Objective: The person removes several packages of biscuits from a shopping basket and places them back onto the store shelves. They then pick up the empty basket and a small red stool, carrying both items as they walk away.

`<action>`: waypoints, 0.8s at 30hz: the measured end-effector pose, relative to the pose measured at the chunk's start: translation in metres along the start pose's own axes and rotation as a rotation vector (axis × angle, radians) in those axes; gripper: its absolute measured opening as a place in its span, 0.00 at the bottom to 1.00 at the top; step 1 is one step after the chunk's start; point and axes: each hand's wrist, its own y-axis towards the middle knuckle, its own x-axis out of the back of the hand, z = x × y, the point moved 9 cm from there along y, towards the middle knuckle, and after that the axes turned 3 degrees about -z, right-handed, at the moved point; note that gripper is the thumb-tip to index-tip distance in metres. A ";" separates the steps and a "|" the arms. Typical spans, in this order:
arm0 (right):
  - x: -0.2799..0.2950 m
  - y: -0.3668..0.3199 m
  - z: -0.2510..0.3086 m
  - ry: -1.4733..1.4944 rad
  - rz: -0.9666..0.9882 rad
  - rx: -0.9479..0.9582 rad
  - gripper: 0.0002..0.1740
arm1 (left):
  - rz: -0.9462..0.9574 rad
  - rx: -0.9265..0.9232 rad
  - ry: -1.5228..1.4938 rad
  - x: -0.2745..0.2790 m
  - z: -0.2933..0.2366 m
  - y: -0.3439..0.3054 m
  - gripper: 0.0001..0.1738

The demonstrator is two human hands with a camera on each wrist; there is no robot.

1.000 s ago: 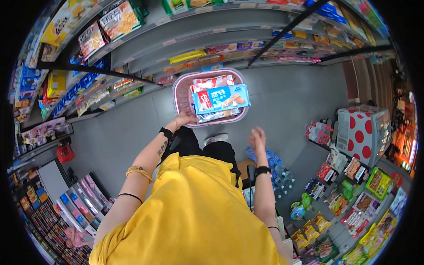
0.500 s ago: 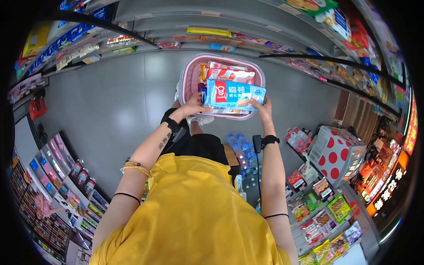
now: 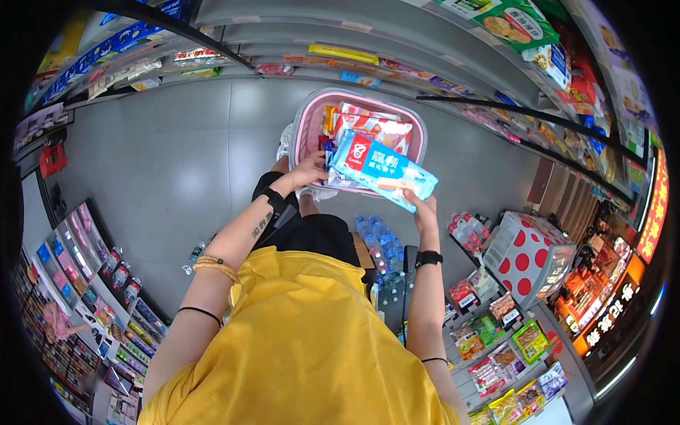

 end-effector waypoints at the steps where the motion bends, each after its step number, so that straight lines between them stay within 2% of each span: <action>1: -0.001 -0.014 0.005 0.034 0.010 -0.005 0.30 | 0.002 0.005 0.018 0.000 0.002 0.002 0.48; 3: 0.010 -0.034 -0.003 0.093 0.028 -0.027 0.30 | 0.005 0.014 0.055 0.002 0.009 0.007 0.53; 8: 0.044 -0.093 -0.035 0.193 -0.057 -0.085 0.30 | -0.023 0.002 0.139 0.005 0.014 0.009 0.50; 12: 0.078 -0.132 -0.101 0.342 -0.157 -0.149 0.32 | -0.081 0.012 0.194 0.008 0.001 -0.005 0.48; 14: 0.079 -0.159 -0.120 0.381 -0.244 -0.225 0.32 | -0.054 0.000 0.182 0.001 -0.012 -0.010 0.48; 16: 0.083 -0.172 -0.149 0.440 -0.234 -0.236 0.31 | -0.006 -0.051 0.186 -0.001 -0.007 0.000 0.49; 17: 0.086 -0.177 -0.162 0.466 -0.249 -0.239 0.30 | -0.097 -0.032 0.219 0.009 0.018 0.015 0.48; 20: 0.087 -0.192 -0.193 0.528 -0.284 -0.225 0.29 | -0.060 0.012 0.183 0.001 0.011 0.015 0.49; 24: 0.082 -0.210 -0.210 0.566 -0.282 -0.203 0.29 | -0.038 -0.026 0.342 -0.011 0.001 0.012 0.44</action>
